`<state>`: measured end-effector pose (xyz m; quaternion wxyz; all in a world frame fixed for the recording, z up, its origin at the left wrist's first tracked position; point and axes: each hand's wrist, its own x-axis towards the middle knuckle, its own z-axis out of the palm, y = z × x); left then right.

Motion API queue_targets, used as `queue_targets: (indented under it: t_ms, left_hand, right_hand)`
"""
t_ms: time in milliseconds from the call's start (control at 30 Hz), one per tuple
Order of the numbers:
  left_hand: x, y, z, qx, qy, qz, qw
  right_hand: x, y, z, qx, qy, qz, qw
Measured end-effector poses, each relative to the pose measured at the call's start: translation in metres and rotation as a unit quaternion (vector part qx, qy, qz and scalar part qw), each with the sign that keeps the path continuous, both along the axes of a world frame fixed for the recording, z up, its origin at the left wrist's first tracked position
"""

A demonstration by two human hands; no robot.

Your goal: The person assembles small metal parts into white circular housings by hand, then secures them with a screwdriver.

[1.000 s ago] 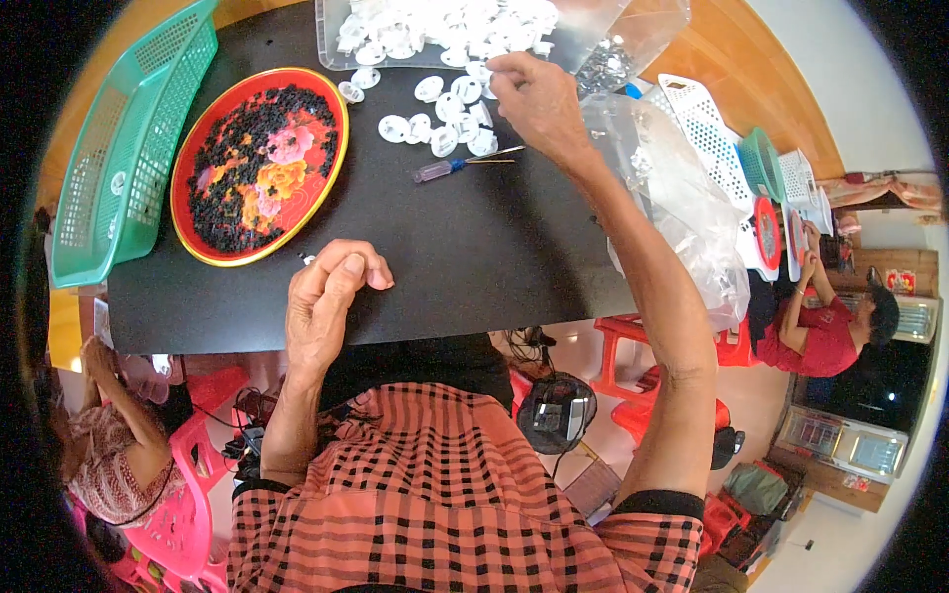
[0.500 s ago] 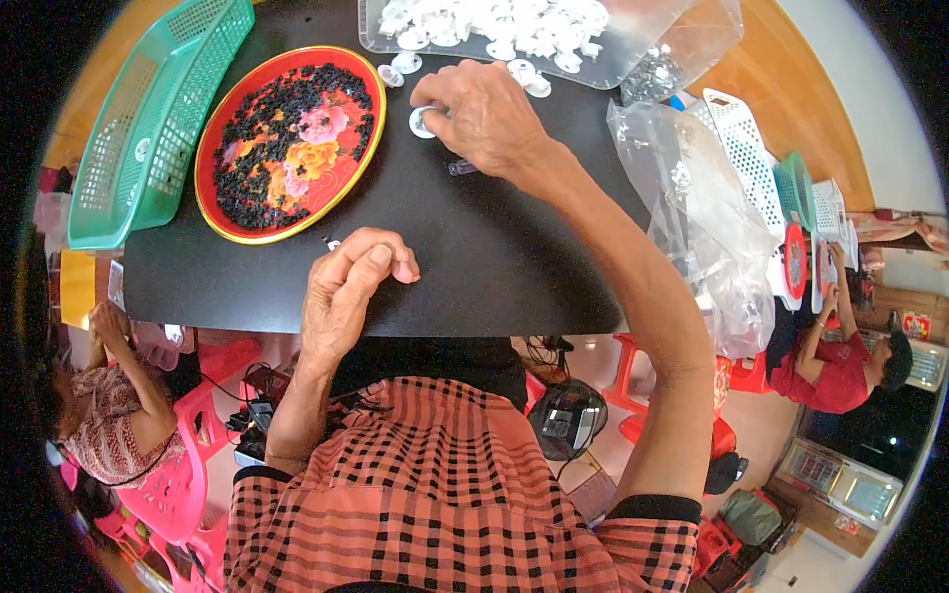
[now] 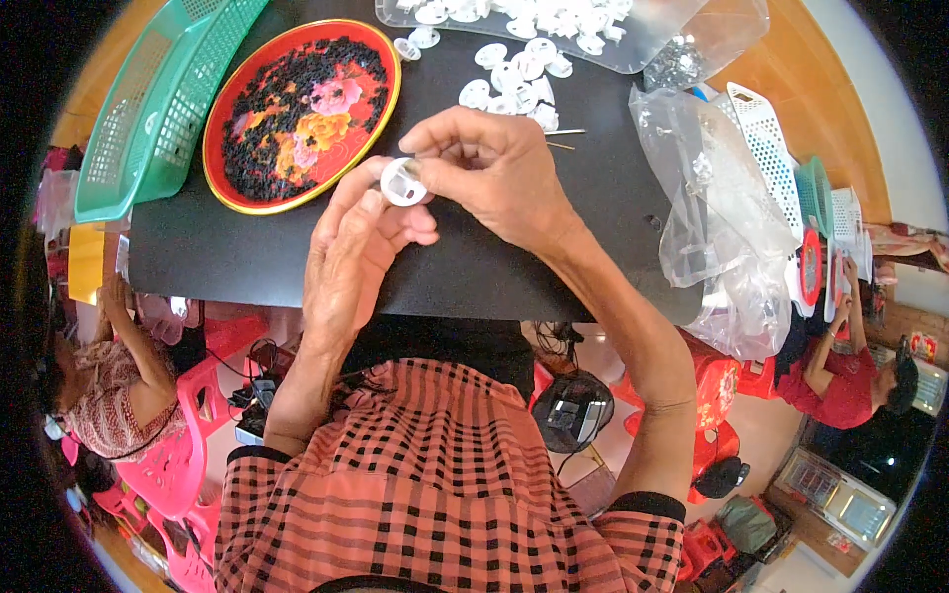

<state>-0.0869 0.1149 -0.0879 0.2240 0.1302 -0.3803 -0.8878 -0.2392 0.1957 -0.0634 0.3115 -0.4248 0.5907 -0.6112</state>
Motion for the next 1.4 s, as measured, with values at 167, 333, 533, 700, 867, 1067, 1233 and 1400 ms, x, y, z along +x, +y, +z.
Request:
queue_targets:
  t_ms: [167, 333, 533, 700, 867, 1067, 1233, 1400]
  left_hand:
    - [-0.002, -0.001, -0.008, 0.043, 0.046, -0.027, 0.998]
    - [-0.002, -0.002, -0.004, 0.075, 0.053, -0.066, 0.994]
    - [-0.001, -0.002, -0.011, 0.075, 0.059, -0.104, 0.99]
    - [-0.002, 0.0, -0.011, 0.079, 0.027, -0.097, 0.992]
    - [-0.005, -0.002, -0.015, 0.13, 0.044, -0.097, 0.986]
    - [-0.009, -0.005, -0.011, 0.177, 0.072, -0.053, 0.98]
    - [-0.01, -0.002, -0.008, 0.176, 0.054, -0.045, 0.982]
    - [-0.01, -0.001, -0.012, 0.147, 0.061, -0.074, 0.984]
  right_hand:
    - [0.01, 0.01, -0.015, -0.043, 0.01, -0.015, 0.999]
    - [0.007, 0.017, -0.017, -0.056, -0.035, -0.041, 0.997]
    - [0.009, 0.018, -0.011, -0.063, 0.036, -0.023, 0.997]
    - [0.008, 0.02, -0.011, -0.051, 0.04, -0.006, 0.998]
    - [0.008, 0.02, -0.017, -0.06, 0.08, -0.009, 0.995]
    - [0.01, 0.02, -0.015, -0.048, 0.066, -0.023, 0.996]
    - [0.007, 0.015, -0.024, -0.066, 0.084, -0.042, 0.993]
    - [0.009, 0.017, -0.023, -0.058, 0.037, -0.04, 0.997]
